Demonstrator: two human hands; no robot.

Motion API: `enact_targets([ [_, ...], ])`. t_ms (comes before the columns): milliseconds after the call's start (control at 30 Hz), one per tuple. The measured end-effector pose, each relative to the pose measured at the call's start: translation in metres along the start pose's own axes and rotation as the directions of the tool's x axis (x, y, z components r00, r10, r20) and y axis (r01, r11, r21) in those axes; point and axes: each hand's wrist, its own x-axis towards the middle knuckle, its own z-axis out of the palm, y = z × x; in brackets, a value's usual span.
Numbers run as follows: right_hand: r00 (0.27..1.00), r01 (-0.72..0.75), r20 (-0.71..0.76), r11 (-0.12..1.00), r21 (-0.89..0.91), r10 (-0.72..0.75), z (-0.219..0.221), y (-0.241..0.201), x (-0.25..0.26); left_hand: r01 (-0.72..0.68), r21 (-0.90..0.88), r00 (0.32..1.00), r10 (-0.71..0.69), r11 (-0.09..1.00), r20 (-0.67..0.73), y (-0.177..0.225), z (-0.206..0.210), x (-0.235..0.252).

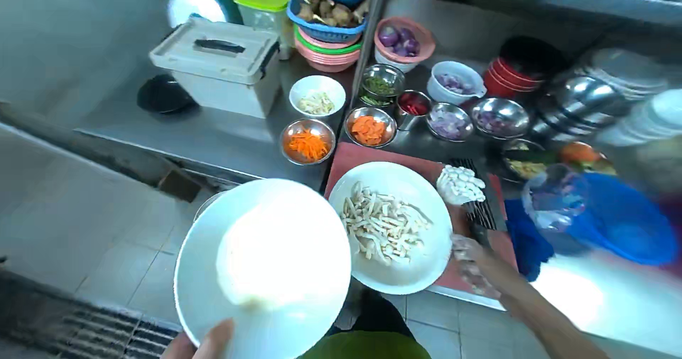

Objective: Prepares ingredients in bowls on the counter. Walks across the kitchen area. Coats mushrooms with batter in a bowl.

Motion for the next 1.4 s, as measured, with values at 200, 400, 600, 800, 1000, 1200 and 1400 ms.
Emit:
enact_targets([
  [200, 0.961, 0.273, -0.012, 0.959, -0.074, -0.275, -0.027, -0.067, -0.045, 0.005, 0.145, 0.992, -0.023, 0.989, 0.123, 0.038, 0.054, 0.077],
  [400, 0.947, 0.249, 0.185, 0.964, 0.096, -0.263, 0.042, -0.126, -0.002, -0.099, 0.277, 0.983, 0.051, 0.956, 0.174, 0.046, 0.114, 0.097],
  [600, 0.925, 0.096, 0.347, 0.979, 0.182, -0.155, 0.050, -0.131, 0.026, -0.163, 0.394, 0.984, 0.119, 0.905, 0.133, 0.042, 0.148, 0.089],
  [800, 0.901, 0.047, 0.416, 0.980, 0.196, -0.126, 0.035, -0.119, 0.041, -0.229, 0.522, 0.972, 0.224, 0.821, 0.075, 0.034, 0.169, 0.070],
  [1000, 0.861, 0.157, 0.477, 0.985, 0.076, -0.174, 0.023, -0.119, 0.045, -0.249, 0.617, 0.952, 0.304, 0.746, 0.017, 0.033, 0.186, 0.053],
  [1200, 0.830, 0.264, 0.516, 0.964, -0.032, -0.210, 0.019, -0.119, 0.053, -0.206, 0.650, 0.946, 0.318, 0.732, -0.057, 0.038, 0.194, 0.037],
  [1400, 0.797, 0.343, 0.541, 0.939, -0.041, -0.267, 0.013, -0.120, 0.050, -0.224, 0.646, 0.937, 0.344, 0.730, -0.064, 0.042, 0.199, 0.025],
])
